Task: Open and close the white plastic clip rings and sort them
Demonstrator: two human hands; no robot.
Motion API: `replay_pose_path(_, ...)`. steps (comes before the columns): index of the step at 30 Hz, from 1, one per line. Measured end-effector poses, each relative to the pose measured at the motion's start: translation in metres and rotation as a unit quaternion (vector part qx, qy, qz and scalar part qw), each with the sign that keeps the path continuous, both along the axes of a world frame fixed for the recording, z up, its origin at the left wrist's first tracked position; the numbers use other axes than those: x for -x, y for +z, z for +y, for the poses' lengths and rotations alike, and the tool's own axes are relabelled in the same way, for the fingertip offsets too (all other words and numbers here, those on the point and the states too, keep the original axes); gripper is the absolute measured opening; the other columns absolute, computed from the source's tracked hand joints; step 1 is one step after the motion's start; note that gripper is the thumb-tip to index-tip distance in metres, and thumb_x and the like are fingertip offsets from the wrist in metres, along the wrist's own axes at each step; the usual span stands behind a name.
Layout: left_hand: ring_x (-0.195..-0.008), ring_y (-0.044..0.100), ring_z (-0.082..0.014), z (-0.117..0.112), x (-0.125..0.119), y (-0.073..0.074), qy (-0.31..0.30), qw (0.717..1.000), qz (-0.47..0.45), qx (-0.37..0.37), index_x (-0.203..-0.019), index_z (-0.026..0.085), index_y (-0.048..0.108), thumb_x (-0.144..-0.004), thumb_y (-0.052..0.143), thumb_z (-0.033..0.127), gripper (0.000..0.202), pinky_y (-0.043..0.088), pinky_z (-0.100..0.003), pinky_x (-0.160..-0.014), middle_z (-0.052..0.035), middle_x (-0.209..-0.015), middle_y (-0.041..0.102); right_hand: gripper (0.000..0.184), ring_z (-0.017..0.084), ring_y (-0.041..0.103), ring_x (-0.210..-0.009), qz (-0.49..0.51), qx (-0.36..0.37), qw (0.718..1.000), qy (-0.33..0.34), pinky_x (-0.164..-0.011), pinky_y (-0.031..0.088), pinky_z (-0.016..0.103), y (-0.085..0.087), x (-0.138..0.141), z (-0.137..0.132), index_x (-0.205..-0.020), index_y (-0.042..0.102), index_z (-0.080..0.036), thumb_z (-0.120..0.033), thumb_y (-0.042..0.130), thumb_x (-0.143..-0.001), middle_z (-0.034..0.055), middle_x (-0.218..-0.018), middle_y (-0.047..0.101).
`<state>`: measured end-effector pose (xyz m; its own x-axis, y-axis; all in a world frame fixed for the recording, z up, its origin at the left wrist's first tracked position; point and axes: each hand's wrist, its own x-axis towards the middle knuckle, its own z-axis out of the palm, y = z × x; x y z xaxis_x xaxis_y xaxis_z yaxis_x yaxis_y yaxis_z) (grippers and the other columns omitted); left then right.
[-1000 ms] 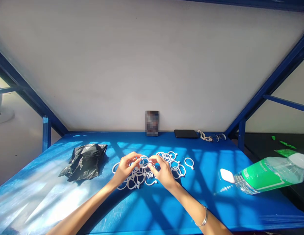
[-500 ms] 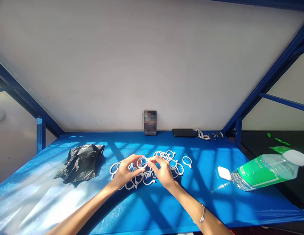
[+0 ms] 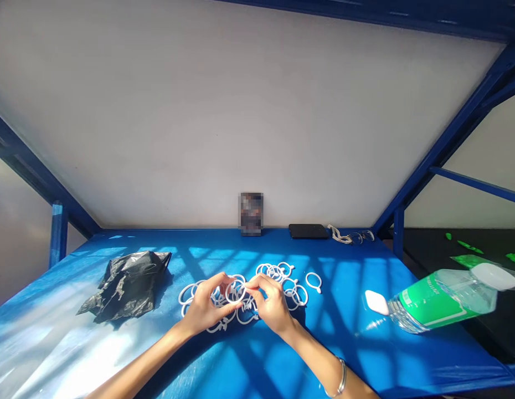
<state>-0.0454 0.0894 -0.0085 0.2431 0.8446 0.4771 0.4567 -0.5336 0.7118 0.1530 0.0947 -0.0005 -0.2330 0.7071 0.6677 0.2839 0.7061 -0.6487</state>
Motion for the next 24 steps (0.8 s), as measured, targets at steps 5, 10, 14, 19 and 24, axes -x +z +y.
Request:
replay_pose_path(5,-0.098,0.066,-0.0210,0.014,0.019,0.006,-0.050,0.993,0.102,-0.023,-0.121,0.021,0.058,-0.089,0.065,0.053,0.046,0.054,-0.034,-0.087,-0.0076,-0.109,0.068,0.014,0.021,0.071,-0.079,-0.055,-0.042,0.997,-0.047,-0.073,0.058,0.034,0.005,-0.008,0.007,-0.090,0.066,-0.021,-0.022,0.054,-0.098,0.0037,-0.083,0.073)
replay_pose_path(10,-0.098,0.067,-0.0248,0.043,0.065,0.007,0.035,0.974,0.218,-0.048,-0.109,0.017,0.065,-0.096,0.048,0.041,0.032,0.053,-0.036,-0.086,-0.0134,-0.107,0.070,0.018,0.025,0.068,-0.079,-0.108,-0.030,0.981,-0.159,-0.071,0.055,0.039,0.009,-0.039,0.030,-0.090,0.063,-0.022,-0.031,0.051,-0.099,0.0066,-0.083,0.070)
replay_pose_path(14,-0.074,0.064,-0.0196,0.051,0.096,0.018,0.046,0.943,0.316,0.093,-0.096,0.018,0.066,-0.088,0.049,0.035,0.025,0.048,-0.030,-0.068,-0.0086,-0.094,0.071,0.018,0.023,0.064,-0.072,-0.154,-0.012,0.967,-0.204,-0.068,0.051,0.037,0.011,-0.062,0.045,-0.083,0.059,-0.022,-0.029,0.047,-0.095,0.0040,-0.076,0.066)
replay_pose_path(19,-0.072,0.061,-0.0187,0.043,0.101,0.036,-0.008,0.917,0.350,0.189,-0.090,0.020,0.066,-0.079,0.055,0.032,0.020,0.038,-0.026,-0.064,-0.0043,-0.084,0.068,0.014,0.022,0.060,-0.066,-0.227,0.001,0.949,-0.218,-0.065,0.046,0.035,0.009,-0.072,0.049,-0.074,0.057,-0.023,-0.023,0.048,-0.086,0.0021,-0.070,0.064)
replay_pose_path(24,-0.065,0.057,-0.0187,0.044,0.096,0.027,-0.027,0.921,0.332,0.203,-0.080,0.020,0.062,-0.075,0.052,0.025,0.013,0.034,-0.027,-0.058,-0.0043,-0.077,0.065,0.016,0.022,0.062,-0.067,-0.254,0.000,0.943,-0.213,-0.064,0.045,0.034,0.008,-0.074,0.049,-0.070,0.056,-0.023,-0.021,0.049,-0.084,0.0024,-0.069,0.064)
